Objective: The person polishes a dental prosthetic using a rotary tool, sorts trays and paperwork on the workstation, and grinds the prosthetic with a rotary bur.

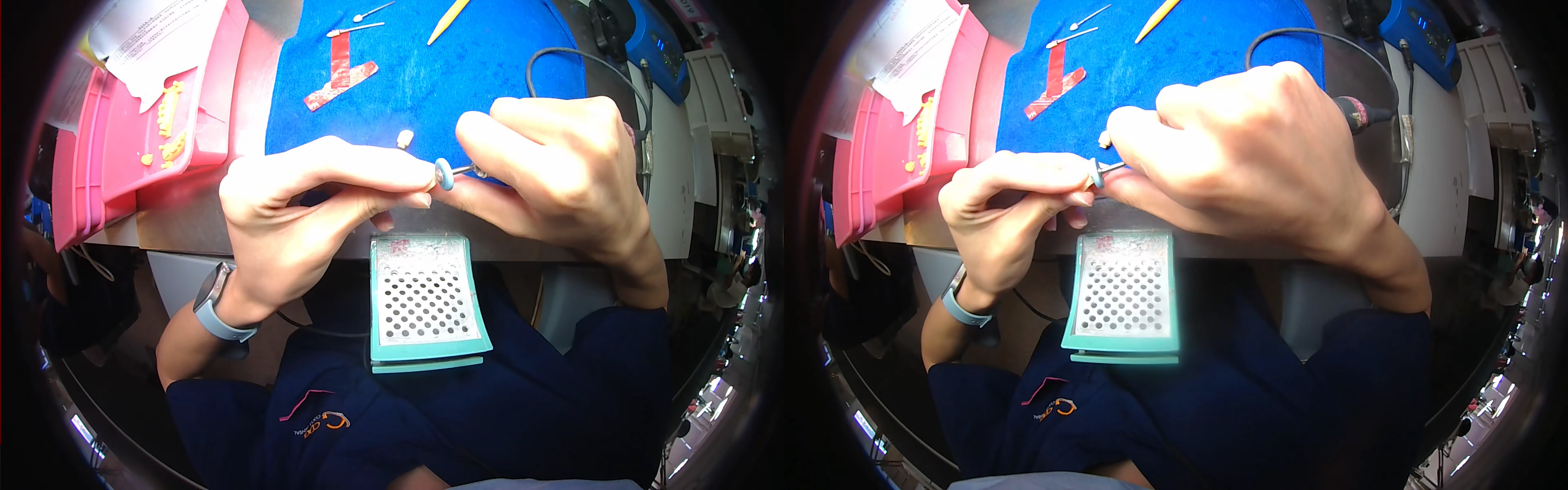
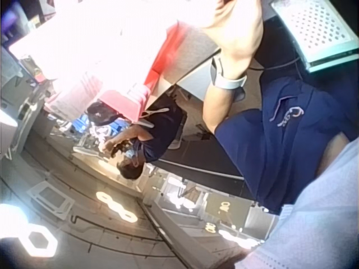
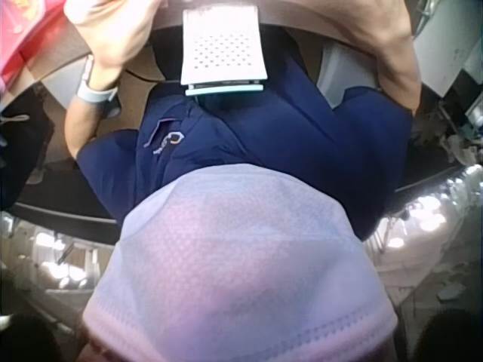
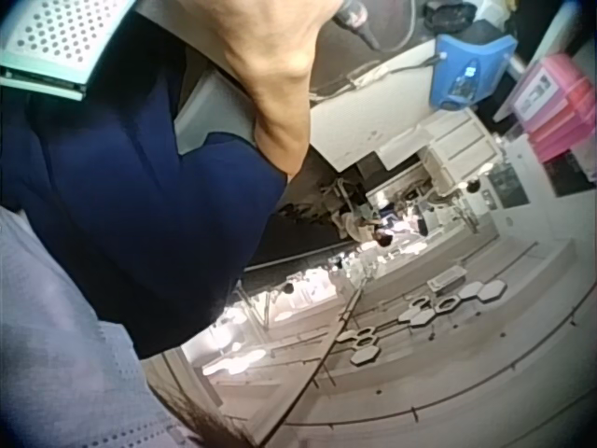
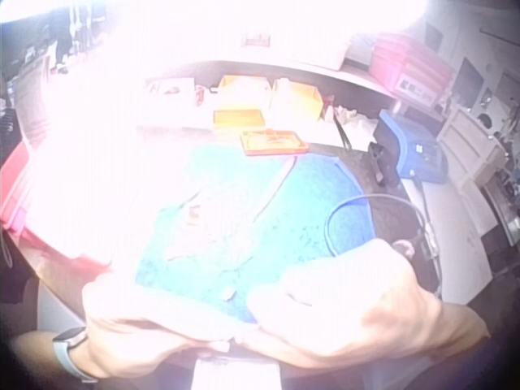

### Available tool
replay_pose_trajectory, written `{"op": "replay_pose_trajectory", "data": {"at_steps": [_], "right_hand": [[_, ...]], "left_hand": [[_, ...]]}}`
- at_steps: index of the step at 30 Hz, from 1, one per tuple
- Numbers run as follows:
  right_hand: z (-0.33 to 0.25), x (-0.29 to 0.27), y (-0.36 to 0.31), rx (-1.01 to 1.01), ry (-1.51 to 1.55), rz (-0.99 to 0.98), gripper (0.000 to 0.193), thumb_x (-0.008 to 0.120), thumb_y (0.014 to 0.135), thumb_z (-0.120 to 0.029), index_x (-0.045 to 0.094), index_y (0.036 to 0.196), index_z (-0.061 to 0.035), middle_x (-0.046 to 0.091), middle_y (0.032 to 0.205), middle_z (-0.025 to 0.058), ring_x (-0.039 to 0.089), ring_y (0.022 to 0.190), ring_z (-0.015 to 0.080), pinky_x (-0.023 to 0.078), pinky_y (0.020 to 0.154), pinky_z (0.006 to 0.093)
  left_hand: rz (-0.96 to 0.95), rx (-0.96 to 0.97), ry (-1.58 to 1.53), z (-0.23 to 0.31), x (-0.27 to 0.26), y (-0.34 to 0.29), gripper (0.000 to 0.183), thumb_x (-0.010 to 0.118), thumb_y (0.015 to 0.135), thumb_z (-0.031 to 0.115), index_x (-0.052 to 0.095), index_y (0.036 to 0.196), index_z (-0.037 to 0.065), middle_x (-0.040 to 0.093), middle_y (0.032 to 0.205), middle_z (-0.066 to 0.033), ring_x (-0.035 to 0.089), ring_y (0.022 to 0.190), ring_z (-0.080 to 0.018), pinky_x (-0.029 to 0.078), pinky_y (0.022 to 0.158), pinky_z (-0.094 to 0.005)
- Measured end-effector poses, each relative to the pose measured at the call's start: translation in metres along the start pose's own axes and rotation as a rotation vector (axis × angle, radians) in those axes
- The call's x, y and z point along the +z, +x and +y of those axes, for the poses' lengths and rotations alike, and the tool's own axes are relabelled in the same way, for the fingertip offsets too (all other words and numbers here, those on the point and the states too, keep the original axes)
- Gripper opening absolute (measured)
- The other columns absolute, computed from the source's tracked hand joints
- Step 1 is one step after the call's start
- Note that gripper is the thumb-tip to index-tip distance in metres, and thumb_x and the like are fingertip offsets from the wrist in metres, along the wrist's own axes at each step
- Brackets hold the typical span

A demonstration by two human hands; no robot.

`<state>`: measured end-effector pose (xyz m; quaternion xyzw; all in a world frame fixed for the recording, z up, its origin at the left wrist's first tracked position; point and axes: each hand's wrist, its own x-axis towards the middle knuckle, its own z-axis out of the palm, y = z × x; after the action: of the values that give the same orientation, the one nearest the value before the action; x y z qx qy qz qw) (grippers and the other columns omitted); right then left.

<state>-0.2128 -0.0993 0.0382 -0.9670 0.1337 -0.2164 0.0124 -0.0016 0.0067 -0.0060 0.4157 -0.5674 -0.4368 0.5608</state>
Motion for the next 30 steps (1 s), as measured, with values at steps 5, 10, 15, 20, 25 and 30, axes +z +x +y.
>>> {"op": "replay_pose_trajectory", "data": {"at_steps": [5, 10, 15, 20, 25, 30], "right_hand": [[-0.0006, -0.0027, 0.0004, -0.015, -0.007, -0.023, 0.028, 0.083, 0.067, -0.024, 0.061, 0.074, -0.0097, 0.046, 0.059, 0.0017, 0.052, 0.049, 0.0192, 0.041, 0.043, 0.0332], [-0.0007, -0.0002, -0.0004, -0.003, 0.009, 0.006, 0.028, 0.082, 0.065, -0.022, 0.058, 0.073, -0.0099, 0.044, 0.059, 0.0017, 0.051, 0.048, 0.0191, 0.041, 0.043, 0.0333], [-0.0004, 0.0009, -0.0003, -0.01, 0.021, 0.024, 0.029, 0.082, 0.065, -0.021, 0.056, 0.071, -0.01, 0.043, 0.059, 0.0017, 0.051, 0.048, 0.0192, 0.04, 0.043, 0.0335], [-0.0007, 0.0013, -0.0001, -0.008, 0.032, 0.01, 0.029, 0.082, 0.065, -0.019, 0.055, 0.071, -0.0098, 0.042, 0.059, 0.0017, 0.051, 0.048, 0.0194, 0.04, 0.043, 0.0337], [-0.0028, 0.0001, -0.0005, -0.008, 0.012, -0.005, 0.029, 0.082, 0.064, -0.019, 0.055, 0.071, -0.0097, 0.043, 0.059, 0.0017, 0.051, 0.048, 0.0192, 0.04, 0.043, 0.0337], [-0.0011, 0.0019, -0.0014, 0.006, 0.026, 0.003, 0.029, 0.083, 0.064, -0.018, 0.055, 0.071, -0.0099, 0.043, 0.059, 0.0014, 0.051, 0.048, 0.019, 0.041, 0.043, 0.0337]], "left_hand": [[-0.006, 0.02, 0.021, -0.0008, -0.0006, 0.0011, 0.012, 0.065, 0.088, -0.014, 0.071, 0.096, -0.006, 0.075, 0.095, -0.0191, 0.073, 0.076, -0.0189, 0.06, 0.059, -0.026], [-0.014, 0.04, 0.037, -0.0009, -0.0004, 0.0018, 0.012, 0.065, 0.088, -0.014, 0.071, 0.096, -0.006, 0.075, 0.095, -0.0189, 0.073, 0.076, -0.0183, 0.06, 0.06, -0.0251], [-0.002, 0.041, 0.017, -0.0012, 0.001, 0.0013, 0.013, 0.065, 0.088, -0.014, 0.071, 0.096, -0.005, 0.075, 0.095, -0.019, 0.073, 0.075, -0.0182, 0.058, 0.059, -0.0241], [-0.004, 0.013, 0.0, 0.0001, 0.0005, 0.0011, 0.013, 0.065, 0.088, -0.015, 0.071, 0.095, -0.005, 0.075, 0.096, -0.0194, 0.073, 0.074, -0.0181, 0.056, 0.056, -0.0224], [0.002, 0.022, -0.022, -0.0024, 0.0006, 0.0008, 0.014, 0.064, 0.088, -0.015, 0.07, 0.095, -0.005, 0.075, 0.096, -0.0201, 0.072, 0.072, -0.0173, 0.054, 0.054, -0.0212], [-0.001, 0.032, -0.024, -0.0041, 0.0002, 0.0011, 0.014, 0.064, 0.088, -0.015, 0.07, 0.096, -0.004, 0.075, 0.096, -0.0202, 0.07, 0.069, -0.0167, 0.052, 0.054, -0.021]]}}
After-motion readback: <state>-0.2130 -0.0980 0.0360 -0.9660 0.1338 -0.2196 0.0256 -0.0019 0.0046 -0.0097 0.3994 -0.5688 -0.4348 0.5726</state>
